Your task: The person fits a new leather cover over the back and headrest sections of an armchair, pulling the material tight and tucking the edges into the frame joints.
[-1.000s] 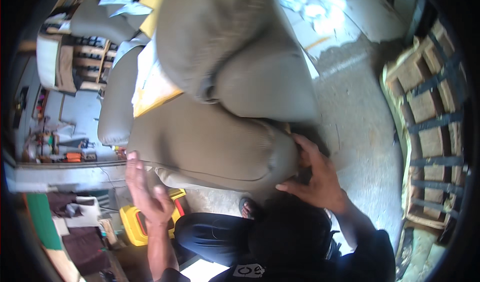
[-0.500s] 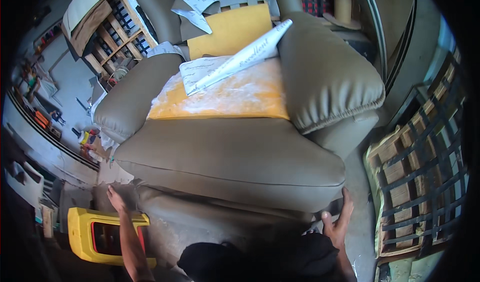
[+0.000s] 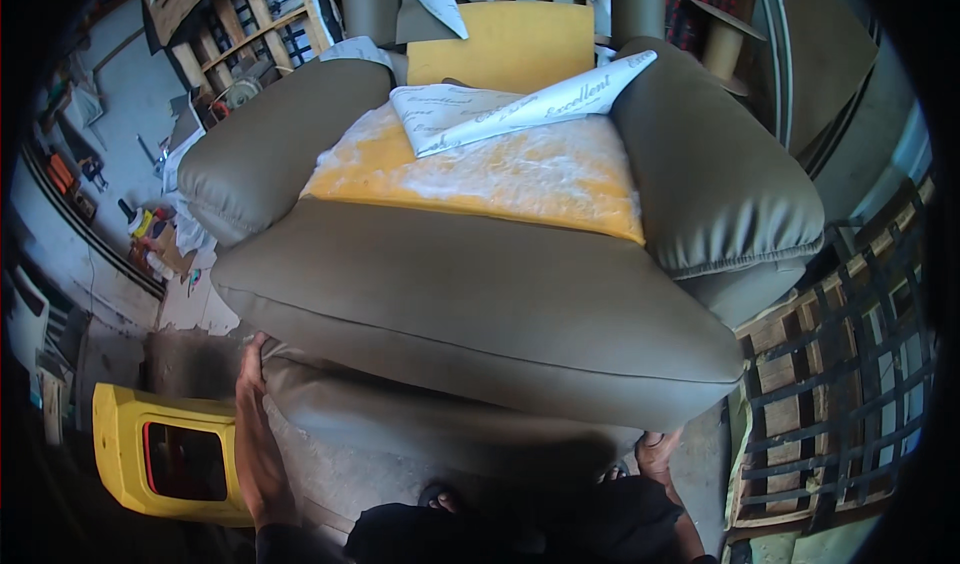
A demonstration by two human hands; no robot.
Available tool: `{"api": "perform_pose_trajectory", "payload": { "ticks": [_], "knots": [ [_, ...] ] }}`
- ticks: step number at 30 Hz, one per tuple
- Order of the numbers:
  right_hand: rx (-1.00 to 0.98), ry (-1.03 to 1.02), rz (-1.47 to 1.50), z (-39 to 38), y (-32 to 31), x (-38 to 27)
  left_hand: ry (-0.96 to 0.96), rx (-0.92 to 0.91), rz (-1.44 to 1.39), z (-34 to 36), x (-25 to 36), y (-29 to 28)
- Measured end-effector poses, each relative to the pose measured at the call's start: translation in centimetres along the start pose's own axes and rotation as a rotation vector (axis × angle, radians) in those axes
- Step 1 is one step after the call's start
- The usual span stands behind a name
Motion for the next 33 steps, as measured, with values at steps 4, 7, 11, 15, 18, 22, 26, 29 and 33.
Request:
{"api": "perform_pose_trajectory", "payload": {
  "ticks": [4, 7, 11, 15, 18, 22, 26, 29, 33],
  "knots": [
    [-0.074, -0.153, -0.092, 2.6, -0.1, 0.2, 0.038, -0.085, -0.038, -7.3, 3.0, 6.6],
    [0.41, 0.351, 0.881, 2.9, 1.5, 7.1, 0.063, -0.052, -0.039, -7.6, 3.5, 7.1],
    [-0.021, -0.076, -0.321, 8.2, -4.1, 10.6, 0.074, 0.041, 0.102, -9.8, 0.8, 7.9],
    [0.108, 0.159, -0.38, 15.5, -9.7, 11.0, -0.031, 0.142, 0.241, -18.0, 0.1, 18.4],
    [-0.037, 0.482, -0.24, 19.0, -10.7, 10.7, -0.005, -0.129, -0.008, -19.0, -3.7, 20.0],
    [-0.049, 0.568, -0.052, 18.7, -12.4, 11.1, -0.056, -0.09, -0.137, -19.6, -6.4, 23.7],
    [-0.023, 0.558, -0.019, 17.2, -12.7, 10.3, 0.182, 0.061, -0.286, -20.3, -7.1, 23.1],
    [0.153, 0.217, -0.353, 15.8, -11.8, 5.3, 0.535, 0.499, -0.04, -24.3, -6.9, 23.4],
    [0.325, -0.001, -0.299, 12.6, -8.3, -4.6, 1.486, 0.693, 0.833, -31.7, -4.9, 29.1]
  ]
}}
Point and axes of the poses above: each hand's wrist, its own z-axis towards the middle knuckle, its own y-axis out of the palm, x = y × z, the point moved 1 cm from there along z, towards the middle knuckle, and after that the axes turned 8 degrees about -y, right-handed, at the moved point
